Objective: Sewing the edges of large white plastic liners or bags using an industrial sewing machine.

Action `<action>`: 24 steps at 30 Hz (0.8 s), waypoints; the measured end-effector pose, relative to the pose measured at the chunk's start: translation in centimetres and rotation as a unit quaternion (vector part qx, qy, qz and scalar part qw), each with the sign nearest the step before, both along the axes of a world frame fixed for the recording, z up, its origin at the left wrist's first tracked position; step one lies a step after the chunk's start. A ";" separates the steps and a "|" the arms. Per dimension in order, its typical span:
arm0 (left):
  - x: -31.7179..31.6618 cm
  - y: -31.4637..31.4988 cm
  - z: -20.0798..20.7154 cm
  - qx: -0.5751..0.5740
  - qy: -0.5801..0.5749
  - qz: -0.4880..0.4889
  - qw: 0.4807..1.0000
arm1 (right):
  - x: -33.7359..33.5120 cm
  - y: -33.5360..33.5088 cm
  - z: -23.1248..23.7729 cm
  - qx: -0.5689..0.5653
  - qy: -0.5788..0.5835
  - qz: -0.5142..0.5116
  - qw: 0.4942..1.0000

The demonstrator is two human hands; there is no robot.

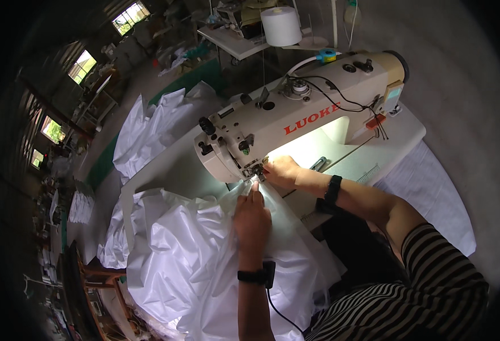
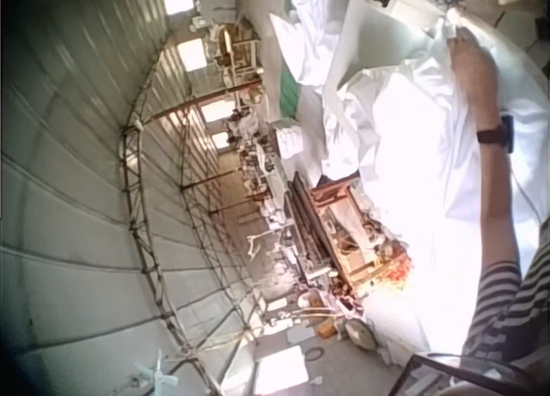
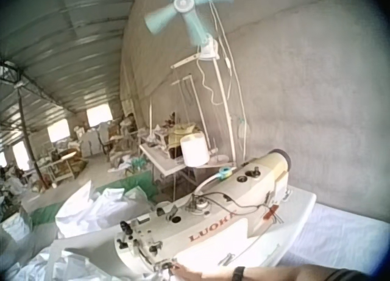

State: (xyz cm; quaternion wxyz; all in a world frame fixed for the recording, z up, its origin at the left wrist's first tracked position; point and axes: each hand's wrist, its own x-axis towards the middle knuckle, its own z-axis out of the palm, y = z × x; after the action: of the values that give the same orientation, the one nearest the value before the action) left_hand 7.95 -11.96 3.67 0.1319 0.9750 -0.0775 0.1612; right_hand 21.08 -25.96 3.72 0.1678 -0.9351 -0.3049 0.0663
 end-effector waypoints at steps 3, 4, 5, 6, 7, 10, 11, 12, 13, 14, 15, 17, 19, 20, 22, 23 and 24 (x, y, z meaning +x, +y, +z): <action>0.2 0.0 -0.2 -0.001 0.016 0.004 1.000 | -0.9 0.0 -0.1 0.014 -0.110 0.063 0.992; 0.2 0.0 -0.4 0.000 -0.006 0.003 1.000 | -1.3 0.1 -0.3 0.046 -0.124 0.059 0.989; 0.2 -0.1 -0.6 0.008 0.017 0.001 1.000 | -1.5 0.2 -0.4 0.054 -0.131 0.041 0.989; 0.1 -0.2 -0.8 -0.030 -0.049 0.006 0.998 | -1.7 0.3 -0.5 0.077 -0.159 0.044 0.983; 0.1 -0.3 -0.9 -0.072 -0.115 0.002 0.991 | -1.8 0.3 -0.5 0.081 -0.157 0.046 0.983; -0.1 -0.6 -1.4 -0.064 -0.089 0.023 0.994 | -2.3 -0.4 -0.6 0.105 -0.110 0.077 0.985; -0.1 -0.6 -1.5 -0.059 -0.076 0.032 0.995 | -2.6 -0.8 -0.6 0.099 -0.094 0.068 0.988; -0.2 -0.6 -1.5 -0.036 -0.064 0.043 0.996 | -3.0 -1.3 -0.6 0.064 -0.098 0.093 0.989; -0.2 -0.7 -1.5 -0.011 -0.082 0.043 0.996 | -3.4 -1.8 -0.6 0.045 -0.130 0.098 0.986; -0.2 -0.7 -1.5 -0.012 -0.052 0.051 0.997 | -4.2 -2.1 -0.8 0.022 -0.134 0.066 0.989; -0.2 -0.7 -1.5 -0.017 -0.058 0.045 0.997 | -4.9 -2.3 -1.0 0.016 -0.114 0.076 0.990; -0.3 -0.6 -1.5 -0.024 -0.061 0.040 0.997 | -6.3 -2.3 -1.3 0.033 -0.163 0.020 0.986; -0.3 -0.6 -1.5 -0.014 -0.069 0.028 0.997 | -7.1 -1.6 -1.4 0.073 -0.175 0.010 0.982; -0.3 -0.6 -1.5 -0.009 -0.050 0.034 0.998 | -7.3 -1.3 -1.2 0.089 -0.133 0.015 0.987; -0.2 -0.6 -1.6 -0.017 -0.093 0.022 0.995 | -7.8 -0.6 -0.7 0.059 -0.052 -0.032 0.996; -0.2 -0.6 -1.6 -0.011 -0.071 0.031 0.997 | -7.9 -0.4 -0.3 0.033 -0.020 -0.036 0.999; -0.2 -0.6 -1.6 -0.007 -0.073 0.032 0.997 | -8.4 -0.4 -0.1 0.010 -0.002 -0.064 0.998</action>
State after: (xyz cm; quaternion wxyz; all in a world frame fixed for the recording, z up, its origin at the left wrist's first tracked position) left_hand 7.72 -12.56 2.10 0.1276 0.9615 -0.0548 0.2370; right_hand 12.71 -26.31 3.62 0.1810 -0.9511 -0.2452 0.0507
